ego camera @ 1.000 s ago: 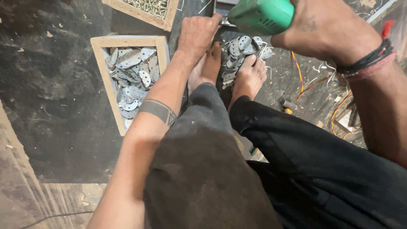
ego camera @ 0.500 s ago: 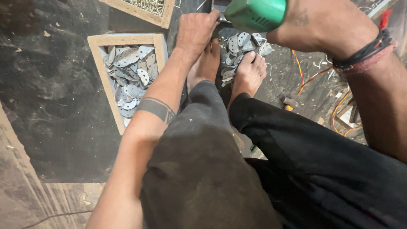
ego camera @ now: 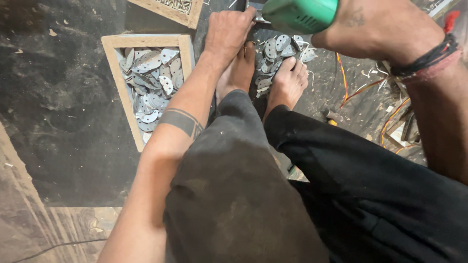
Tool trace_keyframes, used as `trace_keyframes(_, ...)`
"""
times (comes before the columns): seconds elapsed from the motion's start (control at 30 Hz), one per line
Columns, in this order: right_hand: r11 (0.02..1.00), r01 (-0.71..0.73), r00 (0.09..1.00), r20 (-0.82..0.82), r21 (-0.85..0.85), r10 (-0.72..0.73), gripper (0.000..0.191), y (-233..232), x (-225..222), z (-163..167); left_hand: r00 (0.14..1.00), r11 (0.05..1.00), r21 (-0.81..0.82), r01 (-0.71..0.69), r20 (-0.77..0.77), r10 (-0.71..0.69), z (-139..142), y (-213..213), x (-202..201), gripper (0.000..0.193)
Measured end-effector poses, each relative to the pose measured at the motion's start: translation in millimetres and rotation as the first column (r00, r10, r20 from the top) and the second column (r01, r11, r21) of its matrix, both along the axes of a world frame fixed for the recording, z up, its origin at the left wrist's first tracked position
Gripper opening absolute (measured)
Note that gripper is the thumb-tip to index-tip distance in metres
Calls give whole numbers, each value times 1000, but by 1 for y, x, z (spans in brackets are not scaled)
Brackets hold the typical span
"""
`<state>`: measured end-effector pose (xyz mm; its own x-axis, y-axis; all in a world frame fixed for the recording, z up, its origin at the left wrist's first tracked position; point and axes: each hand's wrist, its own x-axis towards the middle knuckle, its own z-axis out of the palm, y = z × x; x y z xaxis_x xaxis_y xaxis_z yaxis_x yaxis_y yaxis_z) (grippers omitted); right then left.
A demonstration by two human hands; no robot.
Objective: The person kneels on the workshop floor and uses a green electric drill to drive screws, fastening metal hinge plates to the edges of wooden panels. They pick screws from a wooden tray, position each hinge plate on a panel, drill it in place, and stack the finished panels aside.
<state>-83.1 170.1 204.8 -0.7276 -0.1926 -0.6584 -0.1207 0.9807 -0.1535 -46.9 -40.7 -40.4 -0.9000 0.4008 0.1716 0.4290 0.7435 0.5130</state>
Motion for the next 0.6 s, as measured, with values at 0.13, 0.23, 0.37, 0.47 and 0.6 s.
trace_keyframes(0.13, 1000, -17, 1000, 25, 1, 17, 42, 0, -1, -2, 1000, 1000, 9, -2, 2, 2, 1, 0, 1, 15)
trace_keyframes(0.23, 999, -34, 999, 3, 21, 34, 42, -2, 0, -3, 1000, 1000, 14, 1, 9, -1, 1, 0, 1, 15)
trace_keyframes(0.37, 998, -19, 1000, 21, 60, 18, 44, -2, 1, -3, 1000, 1000, 17, 3, 10, -3, 3, -1, 1, 15)
trace_keyframes(0.47, 996, -19, 999, 38, 83, 16, 45, -2, 0, -3, 1000, 1000, 18, -3, 9, 3, 3, -1, 2, 15)
trace_keyframes(0.6, 998, -17, 998, 58, 65, 13, 45, -1, -1, -4, 1000, 1000, 2, -5, 5, 5, 3, 0, 1, 15)
